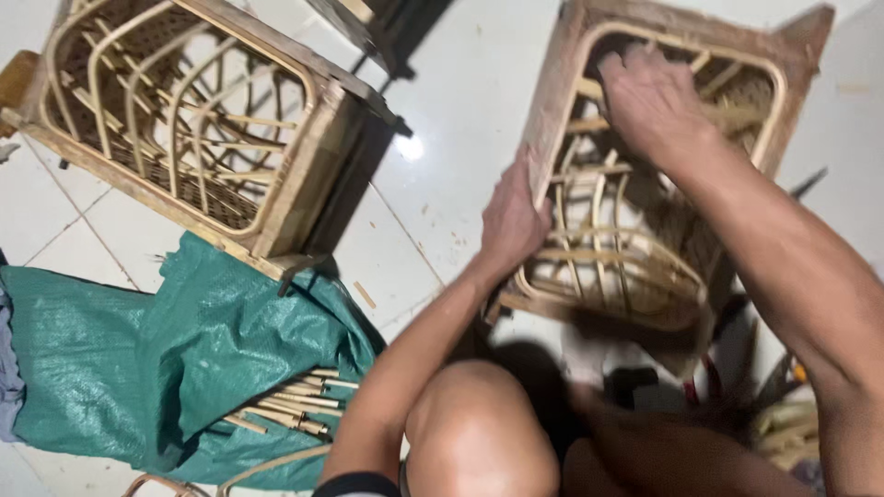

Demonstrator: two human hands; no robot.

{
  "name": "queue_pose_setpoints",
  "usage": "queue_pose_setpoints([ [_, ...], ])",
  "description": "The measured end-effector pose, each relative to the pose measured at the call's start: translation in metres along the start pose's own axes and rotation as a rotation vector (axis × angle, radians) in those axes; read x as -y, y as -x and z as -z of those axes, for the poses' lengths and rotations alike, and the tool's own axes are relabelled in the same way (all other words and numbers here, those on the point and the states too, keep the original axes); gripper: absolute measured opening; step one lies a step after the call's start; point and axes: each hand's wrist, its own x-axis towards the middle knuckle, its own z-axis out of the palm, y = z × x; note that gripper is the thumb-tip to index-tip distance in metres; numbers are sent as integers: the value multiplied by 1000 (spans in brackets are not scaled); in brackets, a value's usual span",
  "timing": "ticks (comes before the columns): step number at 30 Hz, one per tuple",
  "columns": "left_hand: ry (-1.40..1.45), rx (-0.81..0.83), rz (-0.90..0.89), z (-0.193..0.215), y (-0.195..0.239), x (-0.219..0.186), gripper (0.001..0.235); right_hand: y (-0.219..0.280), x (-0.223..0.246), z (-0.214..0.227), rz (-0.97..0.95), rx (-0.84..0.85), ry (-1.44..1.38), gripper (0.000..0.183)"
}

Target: The person applies glue to the joints of a rectangular bamboo basket frame and presses the pieces together. They then remove excess bamboo strips from inside the frame and place them aside.

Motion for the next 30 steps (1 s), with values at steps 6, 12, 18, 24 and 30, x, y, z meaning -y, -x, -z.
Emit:
queue_pose_setpoints([
  [6, 74, -71, -140, 12, -2, -2, 85, -15, -3, 19, -83, 284, -101, 29],
  [12, 35, 73, 43, 1, -4, -1, 87, -34, -22, 60, -257, 465, -373, 39],
  [18, 7, 29, -48, -6, 12, 12, 79, -17, -21, 136, -588, 104, -571, 31],
  [24, -50, 6, -74, -7, -7, 11, 83, 14, 1, 50, -188, 13, -278, 24],
  [30, -62, 53, 50, 0, -3, 0, 83, 32, 15, -1, -141, 5, -292, 43],
])
